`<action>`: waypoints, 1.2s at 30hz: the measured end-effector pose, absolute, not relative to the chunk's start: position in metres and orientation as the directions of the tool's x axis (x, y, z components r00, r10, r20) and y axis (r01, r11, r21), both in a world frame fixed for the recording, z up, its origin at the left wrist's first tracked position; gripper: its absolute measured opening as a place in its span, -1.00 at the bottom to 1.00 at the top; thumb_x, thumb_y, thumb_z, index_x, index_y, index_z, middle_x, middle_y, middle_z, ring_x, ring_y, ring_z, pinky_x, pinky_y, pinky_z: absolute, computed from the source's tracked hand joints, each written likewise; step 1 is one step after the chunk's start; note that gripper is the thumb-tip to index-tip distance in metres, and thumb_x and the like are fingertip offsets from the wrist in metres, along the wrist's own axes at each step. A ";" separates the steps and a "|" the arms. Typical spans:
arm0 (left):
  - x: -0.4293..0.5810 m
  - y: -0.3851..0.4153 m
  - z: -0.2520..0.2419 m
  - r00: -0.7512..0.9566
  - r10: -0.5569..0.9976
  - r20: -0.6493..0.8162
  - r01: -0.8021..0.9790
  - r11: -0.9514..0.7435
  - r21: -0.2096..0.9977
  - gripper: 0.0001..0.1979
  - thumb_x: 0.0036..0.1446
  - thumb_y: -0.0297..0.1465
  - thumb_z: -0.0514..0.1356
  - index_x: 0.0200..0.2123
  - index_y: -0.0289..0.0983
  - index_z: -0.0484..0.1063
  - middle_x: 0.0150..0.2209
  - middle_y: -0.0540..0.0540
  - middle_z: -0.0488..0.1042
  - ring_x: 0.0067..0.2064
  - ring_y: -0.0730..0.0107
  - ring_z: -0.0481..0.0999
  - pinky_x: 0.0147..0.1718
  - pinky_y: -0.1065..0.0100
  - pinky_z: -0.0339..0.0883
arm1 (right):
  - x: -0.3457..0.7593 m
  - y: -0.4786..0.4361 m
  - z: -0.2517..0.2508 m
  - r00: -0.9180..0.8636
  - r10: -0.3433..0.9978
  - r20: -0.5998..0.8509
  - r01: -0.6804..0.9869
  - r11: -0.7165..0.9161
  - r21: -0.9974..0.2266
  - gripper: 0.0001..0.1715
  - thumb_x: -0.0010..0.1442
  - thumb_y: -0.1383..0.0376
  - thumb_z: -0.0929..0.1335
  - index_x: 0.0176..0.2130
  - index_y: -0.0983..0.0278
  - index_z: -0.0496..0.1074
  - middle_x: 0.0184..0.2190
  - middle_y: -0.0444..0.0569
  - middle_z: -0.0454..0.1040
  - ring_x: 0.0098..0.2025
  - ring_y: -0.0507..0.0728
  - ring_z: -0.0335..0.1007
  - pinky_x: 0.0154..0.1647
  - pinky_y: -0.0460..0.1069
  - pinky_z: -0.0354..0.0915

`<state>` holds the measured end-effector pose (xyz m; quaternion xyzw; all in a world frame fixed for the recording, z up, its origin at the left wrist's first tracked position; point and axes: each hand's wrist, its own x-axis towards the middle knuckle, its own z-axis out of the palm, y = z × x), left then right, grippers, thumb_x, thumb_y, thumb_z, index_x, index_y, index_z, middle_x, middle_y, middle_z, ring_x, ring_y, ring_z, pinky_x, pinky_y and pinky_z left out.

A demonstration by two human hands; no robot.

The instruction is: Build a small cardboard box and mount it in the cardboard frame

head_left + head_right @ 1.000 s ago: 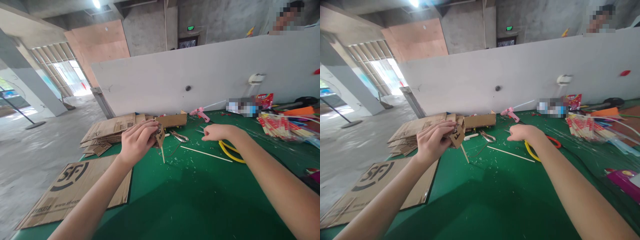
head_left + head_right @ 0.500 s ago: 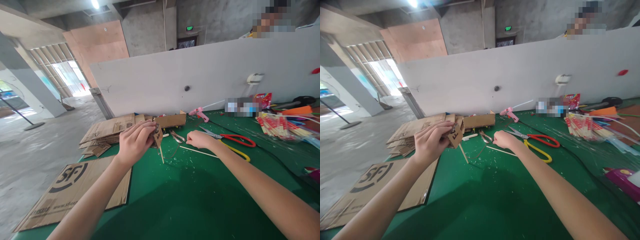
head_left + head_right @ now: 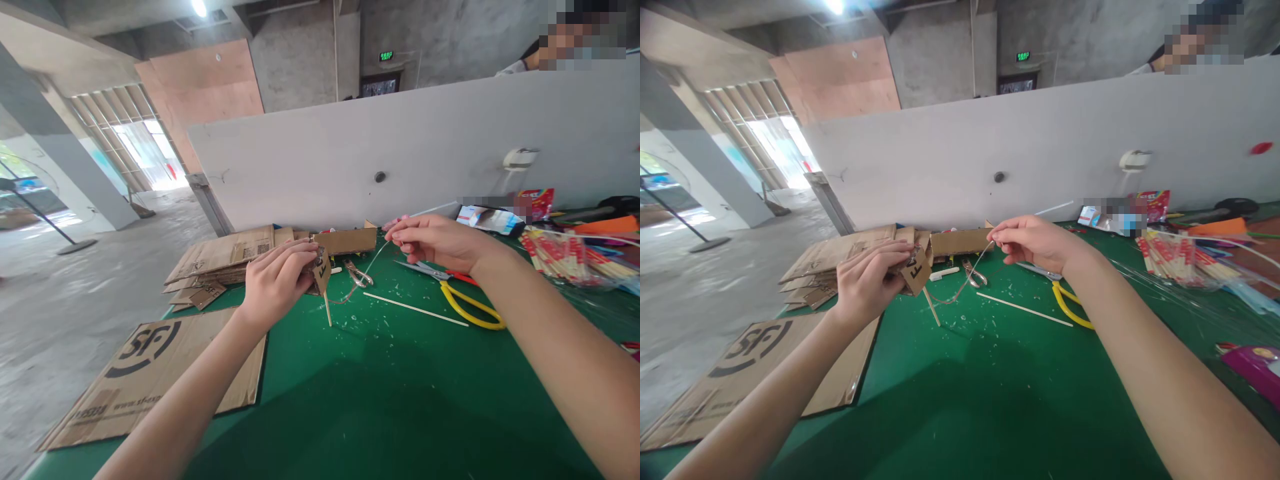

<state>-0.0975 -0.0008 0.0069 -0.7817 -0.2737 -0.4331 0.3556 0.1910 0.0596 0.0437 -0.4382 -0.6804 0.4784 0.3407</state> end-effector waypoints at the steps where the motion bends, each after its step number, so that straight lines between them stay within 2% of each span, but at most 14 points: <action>1: -0.097 -0.001 0.007 0.476 0.126 0.871 0.737 -0.598 -0.316 -0.71 0.01 -0.65 0.09 -0.21 -0.24 0.39 -0.17 -0.06 0.61 -0.08 0.34 0.59 -0.08 0.31 0.48 | 0.190 0.056 0.047 -0.376 0.924 0.068 0.207 0.155 -0.966 -0.81 0.08 0.23 0.38 -0.29 0.28 0.49 -0.44 -0.05 0.40 -0.44 0.01 0.32 -0.41 -0.07 0.43; 5: -0.098 -0.002 0.009 0.476 0.162 0.864 0.752 -0.585 -0.305 -0.72 0.01 -0.65 0.08 -0.22 -0.24 0.38 -0.17 -0.07 0.61 -0.08 0.33 0.59 -0.12 0.32 0.49 | 0.193 0.045 0.059 -0.382 0.912 0.148 0.073 0.189 -0.979 -0.76 0.01 0.27 0.44 -0.25 0.26 0.53 -0.31 -0.04 0.50 -0.30 0.04 0.45 -0.22 -0.03 0.46; 7: -0.099 -0.002 0.011 0.472 0.184 0.862 0.772 -0.558 -0.304 -0.75 0.03 -0.63 0.10 -0.23 -0.25 0.39 -0.19 -0.07 0.61 -0.11 0.32 0.60 -0.19 0.34 0.50 | 0.196 0.038 0.066 -0.393 0.902 0.178 0.120 0.242 -0.963 -0.78 0.01 0.26 0.44 -0.26 0.22 0.53 -0.30 -0.04 0.53 -0.25 0.08 0.47 -0.19 0.00 0.46; 10: -0.101 -0.001 0.013 0.467 0.205 0.860 0.797 -0.520 -0.308 -0.79 0.06 -0.60 0.12 -0.24 -0.26 0.40 -0.21 -0.05 0.62 -0.16 0.33 0.62 -0.28 0.37 0.49 | 0.200 0.024 0.077 -0.369 0.899 0.237 0.286 0.352 -0.891 -0.81 0.06 0.19 0.43 -0.29 0.20 0.53 -0.31 -0.01 0.54 -0.25 0.12 0.50 -0.18 0.07 0.44; 12: -0.102 -0.001 0.014 0.472 0.218 0.854 0.799 -0.516 -0.310 -0.81 0.08 -0.58 0.13 -0.23 -0.26 0.41 -0.20 -0.05 0.62 -0.16 0.33 0.62 -0.29 0.37 0.48 | 0.202 0.014 0.083 -0.341 0.891 0.300 0.426 0.431 -0.795 -0.78 0.10 0.12 0.40 -0.28 0.17 0.54 -0.32 -0.01 0.55 -0.28 0.12 0.50 -0.23 0.09 0.41; 15: -0.101 -0.002 0.015 0.491 0.237 0.838 0.789 -0.528 -0.313 -0.82 0.11 -0.56 0.13 -0.21 -0.27 0.41 -0.16 -0.05 0.61 -0.14 0.32 0.61 -0.24 0.35 0.48 | 0.204 0.005 0.087 -0.331 0.840 0.430 0.616 0.537 -0.576 -0.74 0.17 0.03 0.35 -0.27 0.10 0.53 -0.34 -0.03 0.52 -0.35 0.09 0.45 -0.31 0.07 0.35; 18: -0.098 -0.005 0.017 0.508 0.242 0.827 0.778 -0.541 -0.319 -0.82 0.13 -0.56 0.13 -0.20 -0.26 0.42 -0.14 -0.05 0.61 -0.13 0.33 0.61 -0.21 0.34 0.48 | 0.197 0.003 0.086 -0.393 0.752 0.530 0.661 0.631 -0.406 -0.76 0.22 0.05 0.31 -0.28 0.11 0.49 -0.23 -0.03 0.47 -0.28 0.09 0.39 -0.26 0.05 0.31; 19: -0.096 -0.006 0.018 0.508 0.241 0.827 0.778 -0.541 -0.320 -0.83 0.13 -0.56 0.13 -0.20 -0.27 0.42 -0.15 -0.05 0.61 -0.14 0.33 0.61 -0.22 0.34 0.47 | 0.192 0.004 0.083 -0.407 0.735 0.542 0.642 0.653 -0.402 -0.76 0.24 0.07 0.30 -0.28 0.12 0.47 -0.22 -0.04 0.46 -0.26 0.09 0.38 -0.24 0.03 0.30; 21: -0.092 -0.008 0.020 0.506 0.245 0.827 0.783 -0.533 -0.322 -0.84 0.13 -0.56 0.13 -0.23 -0.28 0.42 -0.17 -0.05 0.61 -0.17 0.34 0.61 -0.25 0.35 0.46 | 0.177 0.009 0.074 -0.407 0.726 0.555 0.560 0.678 -0.476 -0.78 0.28 0.11 0.26 -0.24 0.14 0.42 -0.28 -0.06 0.45 -0.26 0.08 0.39 -0.27 0.00 0.29; 23: -0.088 -0.010 0.023 0.503 0.269 0.821 0.795 -0.516 -0.318 -0.85 0.13 -0.55 0.13 -0.24 -0.28 0.43 -0.19 -0.04 0.62 -0.19 0.34 0.61 -0.30 0.36 0.44 | 0.157 0.015 0.061 -0.390 0.715 0.581 0.419 0.699 -0.579 -0.81 0.30 0.15 0.24 -0.19 0.16 0.38 -0.39 -0.11 0.44 -0.34 0.05 0.39 -0.36 -0.04 0.27; 25: -0.084 -0.009 0.024 0.501 0.305 0.810 0.810 -0.495 -0.314 -0.86 0.14 -0.53 0.12 -0.25 -0.28 0.44 -0.20 -0.04 0.62 -0.19 0.33 0.61 -0.33 0.36 0.41 | 0.137 0.022 0.049 -0.378 0.690 0.617 0.340 0.724 -0.601 -0.80 0.30 0.19 0.23 -0.18 0.19 0.39 -0.44 -0.13 0.40 -0.49 0.00 0.31 -0.48 -0.06 0.20; 27: -0.080 -0.008 0.026 0.492 0.369 0.788 0.831 -0.469 -0.299 -0.85 0.16 -0.50 0.09 -0.26 -0.27 0.45 -0.24 -0.05 0.61 -0.22 0.31 0.60 -0.33 0.36 0.38 | 0.122 0.029 0.040 -0.388 0.675 0.627 0.359 0.738 -0.572 -0.81 0.28 0.23 0.25 -0.20 0.22 0.42 -0.47 -0.14 0.40 -0.52 0.00 0.26 -0.50 -0.06 0.16; 31: -0.073 0.001 0.030 0.436 0.533 0.725 0.885 -0.401 -0.238 -0.83 0.12 -0.48 0.10 -0.26 -0.26 0.48 -0.32 -0.08 0.59 -0.30 0.28 0.56 -0.36 0.32 0.33 | 0.109 0.043 0.038 -0.352 0.697 0.625 0.456 0.711 -0.536 -0.82 0.22 0.24 0.31 -0.27 0.28 0.46 -0.48 -0.09 0.44 -0.46 0.04 0.29 -0.43 -0.03 0.16; 36: -0.072 0.012 0.035 0.359 0.655 0.665 0.898 -0.436 -0.056 -0.76 0.04 -0.48 0.12 -0.20 -0.25 0.49 -0.27 -0.10 0.58 -0.20 0.21 0.52 -0.19 0.22 0.33 | 0.107 0.058 0.041 -0.366 0.792 0.489 0.500 0.610 -0.614 -0.68 0.30 0.19 0.19 -0.36 0.26 0.41 -0.45 -0.07 0.44 -0.40 0.07 0.31 -0.35 0.00 0.16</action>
